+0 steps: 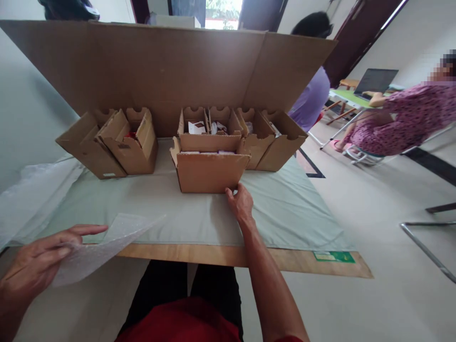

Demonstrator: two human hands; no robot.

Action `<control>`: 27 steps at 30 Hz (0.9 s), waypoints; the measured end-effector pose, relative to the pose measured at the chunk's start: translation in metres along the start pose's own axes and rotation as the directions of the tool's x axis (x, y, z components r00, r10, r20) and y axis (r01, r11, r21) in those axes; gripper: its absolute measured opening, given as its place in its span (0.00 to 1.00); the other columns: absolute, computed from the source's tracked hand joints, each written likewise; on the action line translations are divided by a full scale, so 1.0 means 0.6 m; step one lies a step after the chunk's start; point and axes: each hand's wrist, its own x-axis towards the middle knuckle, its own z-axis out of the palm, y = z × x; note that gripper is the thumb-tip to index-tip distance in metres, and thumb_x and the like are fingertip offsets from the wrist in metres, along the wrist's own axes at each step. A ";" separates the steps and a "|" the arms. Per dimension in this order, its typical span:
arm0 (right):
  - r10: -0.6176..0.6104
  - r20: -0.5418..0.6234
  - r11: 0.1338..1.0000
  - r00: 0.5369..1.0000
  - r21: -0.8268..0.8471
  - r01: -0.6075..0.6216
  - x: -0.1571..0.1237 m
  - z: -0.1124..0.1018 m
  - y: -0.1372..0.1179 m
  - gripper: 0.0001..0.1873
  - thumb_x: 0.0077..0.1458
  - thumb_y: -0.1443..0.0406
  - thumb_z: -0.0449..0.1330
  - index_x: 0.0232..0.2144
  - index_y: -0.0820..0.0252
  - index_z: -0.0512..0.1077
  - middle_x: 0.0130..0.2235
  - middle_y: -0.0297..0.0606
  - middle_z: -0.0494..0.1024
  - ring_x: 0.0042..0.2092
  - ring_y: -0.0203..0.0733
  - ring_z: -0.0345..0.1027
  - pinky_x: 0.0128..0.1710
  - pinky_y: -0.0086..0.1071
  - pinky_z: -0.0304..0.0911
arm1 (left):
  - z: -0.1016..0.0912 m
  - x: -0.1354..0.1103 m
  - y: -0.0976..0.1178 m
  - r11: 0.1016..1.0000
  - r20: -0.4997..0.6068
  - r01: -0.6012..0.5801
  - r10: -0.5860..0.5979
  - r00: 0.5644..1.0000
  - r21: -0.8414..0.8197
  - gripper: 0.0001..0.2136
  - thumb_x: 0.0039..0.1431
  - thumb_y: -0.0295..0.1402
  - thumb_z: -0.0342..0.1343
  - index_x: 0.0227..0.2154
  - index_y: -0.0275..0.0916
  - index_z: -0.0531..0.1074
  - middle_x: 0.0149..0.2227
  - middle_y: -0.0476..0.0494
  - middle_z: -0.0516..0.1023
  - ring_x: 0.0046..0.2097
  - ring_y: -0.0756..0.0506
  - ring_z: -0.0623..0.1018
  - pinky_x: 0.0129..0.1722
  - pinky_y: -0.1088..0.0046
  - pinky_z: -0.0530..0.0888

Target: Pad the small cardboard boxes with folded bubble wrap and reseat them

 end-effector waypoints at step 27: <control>-0.692 0.456 0.720 0.560 0.490 0.491 -0.047 -0.009 -0.120 0.45 0.58 0.60 0.64 0.72 0.52 0.51 0.68 0.45 0.66 0.65 0.52 0.63 0.61 0.47 0.63 | 0.075 0.058 0.030 0.888 0.329 0.175 -0.028 0.944 -0.425 0.13 0.52 0.44 0.60 0.19 0.44 0.74 0.38 0.36 0.86 0.46 0.30 0.81 0.46 0.47 0.76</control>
